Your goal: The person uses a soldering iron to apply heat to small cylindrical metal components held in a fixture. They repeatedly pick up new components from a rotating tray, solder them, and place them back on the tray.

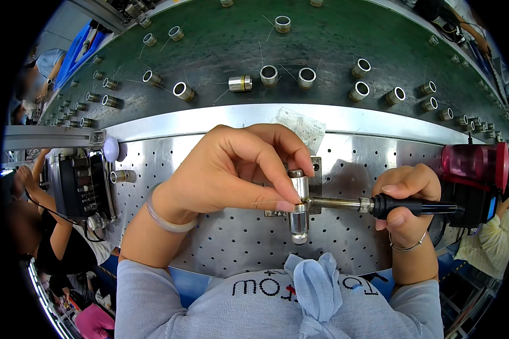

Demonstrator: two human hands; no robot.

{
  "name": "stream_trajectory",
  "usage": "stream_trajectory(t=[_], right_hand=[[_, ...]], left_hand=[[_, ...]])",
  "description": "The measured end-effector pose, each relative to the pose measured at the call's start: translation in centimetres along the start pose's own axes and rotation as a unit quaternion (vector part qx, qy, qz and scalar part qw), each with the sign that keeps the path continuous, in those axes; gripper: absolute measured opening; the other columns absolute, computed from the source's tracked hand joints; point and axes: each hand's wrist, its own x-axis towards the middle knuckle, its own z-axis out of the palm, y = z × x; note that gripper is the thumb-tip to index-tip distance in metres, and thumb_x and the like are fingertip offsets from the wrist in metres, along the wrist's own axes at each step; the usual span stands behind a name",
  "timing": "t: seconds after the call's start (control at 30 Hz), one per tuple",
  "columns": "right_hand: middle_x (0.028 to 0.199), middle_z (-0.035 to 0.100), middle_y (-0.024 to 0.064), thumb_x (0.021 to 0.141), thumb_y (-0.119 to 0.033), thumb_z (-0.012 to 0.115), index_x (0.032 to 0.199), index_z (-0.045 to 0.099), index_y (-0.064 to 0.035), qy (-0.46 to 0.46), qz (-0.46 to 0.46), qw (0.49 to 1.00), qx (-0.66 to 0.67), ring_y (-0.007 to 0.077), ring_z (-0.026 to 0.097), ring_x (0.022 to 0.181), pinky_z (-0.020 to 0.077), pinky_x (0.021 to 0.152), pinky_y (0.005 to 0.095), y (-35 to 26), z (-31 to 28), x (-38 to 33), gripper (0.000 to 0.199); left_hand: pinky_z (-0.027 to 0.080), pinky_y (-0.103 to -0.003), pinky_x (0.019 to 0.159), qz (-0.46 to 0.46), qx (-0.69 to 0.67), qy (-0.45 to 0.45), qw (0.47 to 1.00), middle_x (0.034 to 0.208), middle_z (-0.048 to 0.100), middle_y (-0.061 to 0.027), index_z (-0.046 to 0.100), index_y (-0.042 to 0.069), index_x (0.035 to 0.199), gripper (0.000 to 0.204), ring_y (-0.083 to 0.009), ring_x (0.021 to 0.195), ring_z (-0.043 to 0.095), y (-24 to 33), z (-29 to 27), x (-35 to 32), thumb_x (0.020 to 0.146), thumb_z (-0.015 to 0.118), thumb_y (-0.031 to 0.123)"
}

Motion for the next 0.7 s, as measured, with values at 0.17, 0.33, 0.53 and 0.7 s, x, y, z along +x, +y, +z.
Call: stream_trajectory(t=[0.17, 0.33, 0.53, 0.7], right_hand=[[0.069, 0.059, 0.0098, 0.064, -0.005, 0.079, 0.083, 0.057, 0.001, 0.001, -0.01, 1.0, -0.014, 0.0137, 0.056, 0.056, 0.0434, 0.051, 0.023, 0.17, -0.18, -0.01, 0.03], [0.067, 0.059, 0.0101, 0.063, -0.005, 0.078, 0.083, 0.057, 0.0013, -0.012, -0.014, 1.0, -0.009, 0.014, 0.056, 0.055, 0.0426, 0.051, 0.023, 0.2, -0.46, 0.01, 0.03], [0.069, 0.059, 0.0095, 0.064, -0.003, 0.077, 0.083, 0.057, 0.0016, -0.019, -0.033, 0.999, -0.013, 0.0146, 0.055, 0.055, 0.0428, 0.051, 0.0239, 0.33, -0.62, 0.03, 0.028], [0.07, 0.059, 0.0089, 0.064, -0.001, 0.076, 0.084, 0.058, 0.0017, -0.029, -0.045, 0.998, -0.028, 0.0153, 0.055, 0.055, 0.0429, 0.051, 0.0249, 0.37, -0.86, 0.03, 0.026]], left_hand=[[0.046, -0.029, 0.08, -0.003, -0.005, -0.005, 1.0, 0.095, 0.06, -0.0164, 0.07, 0.005, 0.073, 0.017, -0.0216, 0.087, 0.058, -0.11, 0.01, -0.01, 0.059, 0.077, -0.002], [0.047, -0.03, 0.08, -0.03, -0.034, -0.023, 0.999, 0.096, 0.06, -0.018, 0.07, 0.001, 0.084, 0.021, -0.0234, 0.089, 0.059, -0.1, -0.39, 0.15, 0.064, 0.073, -0.003], [0.049, -0.03, 0.079, -0.078, -0.051, 0.0, 0.996, 0.097, 0.061, -0.0184, 0.064, -0.004, 0.1, 0.033, -0.0247, 0.092, 0.06, -0.07, -0.27, 0.03, 0.067, 0.071, -0.002], [0.049, -0.03, 0.078, -0.084, -0.05, 0.005, 0.995, 0.096, 0.061, -0.018, 0.065, -0.004, 0.098, 0.032, -0.0245, 0.089, 0.06, -0.27, -0.27, 0.13, 0.067, 0.071, -0.002]])
